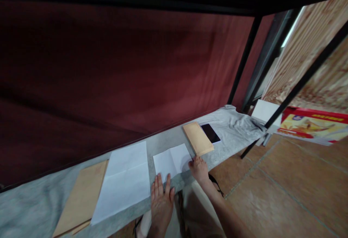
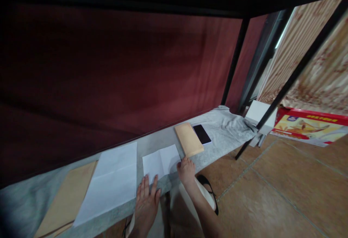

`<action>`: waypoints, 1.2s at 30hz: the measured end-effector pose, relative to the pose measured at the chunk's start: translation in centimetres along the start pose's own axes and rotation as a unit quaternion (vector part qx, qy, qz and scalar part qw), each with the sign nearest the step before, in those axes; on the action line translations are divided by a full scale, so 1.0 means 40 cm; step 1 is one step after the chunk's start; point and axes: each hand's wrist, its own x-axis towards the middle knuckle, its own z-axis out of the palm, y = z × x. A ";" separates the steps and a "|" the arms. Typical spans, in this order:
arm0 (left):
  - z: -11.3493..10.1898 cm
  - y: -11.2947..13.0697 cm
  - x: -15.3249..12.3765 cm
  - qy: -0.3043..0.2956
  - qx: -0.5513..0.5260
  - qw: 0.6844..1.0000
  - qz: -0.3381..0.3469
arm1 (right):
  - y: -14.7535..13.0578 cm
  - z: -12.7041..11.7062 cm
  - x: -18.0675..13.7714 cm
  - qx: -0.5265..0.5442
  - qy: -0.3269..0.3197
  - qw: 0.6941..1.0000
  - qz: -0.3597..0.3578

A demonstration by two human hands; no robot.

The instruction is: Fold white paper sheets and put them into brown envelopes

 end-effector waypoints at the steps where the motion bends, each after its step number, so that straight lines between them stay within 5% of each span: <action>1: 0.000 0.000 0.000 0.002 0.000 1.000 0.001 | 0.005 0.001 0.001 0.023 -0.007 1.000 0.001; 5: -0.005 -0.002 0.000 0.006 -0.016 1.000 0.001 | 0.005 -0.016 0.023 0.175 -0.046 0.983 -0.017; 9: -0.015 -0.003 -0.007 0.003 -0.076 0.997 -0.025 | -0.040 -0.089 0.081 0.472 -0.054 0.880 -0.005; 12: -0.018 -0.004 -0.017 0.011 -0.136 0.988 -0.078 | -0.078 -0.174 0.132 0.550 -0.012 0.834 -0.026; 16: -0.014 -0.009 -0.028 0.012 -0.197 0.975 -0.099 | -0.107 -0.228 0.142 0.502 0.026 0.857 -0.114; 20: -0.018 -0.013 -0.028 0.005 -0.242 0.962 -0.126 | -0.090 -0.155 0.063 0.474 -0.017 0.861 -0.185; 25: -0.040 -0.013 -0.042 0.005 -0.279 0.949 -0.147 | 0.001 -0.046 -0.050 0.464 -0.101 0.865 -0.163; 31: -0.073 -0.036 -0.023 0.085 -0.337 0.917 -0.193 | 0.090 -0.030 -0.093 0.412 -0.158 0.877 -0.190; 33: -0.076 -0.046 0.027 0.049 -0.361 0.917 -0.163 | 0.098 -0.029 -0.091 0.378 -0.151 0.887 -0.218; 36: -0.062 -0.038 0.130 -0.091 -0.359 0.928 -0.041 | 0.097 -0.028 -0.082 0.315 -0.154 0.897 -0.270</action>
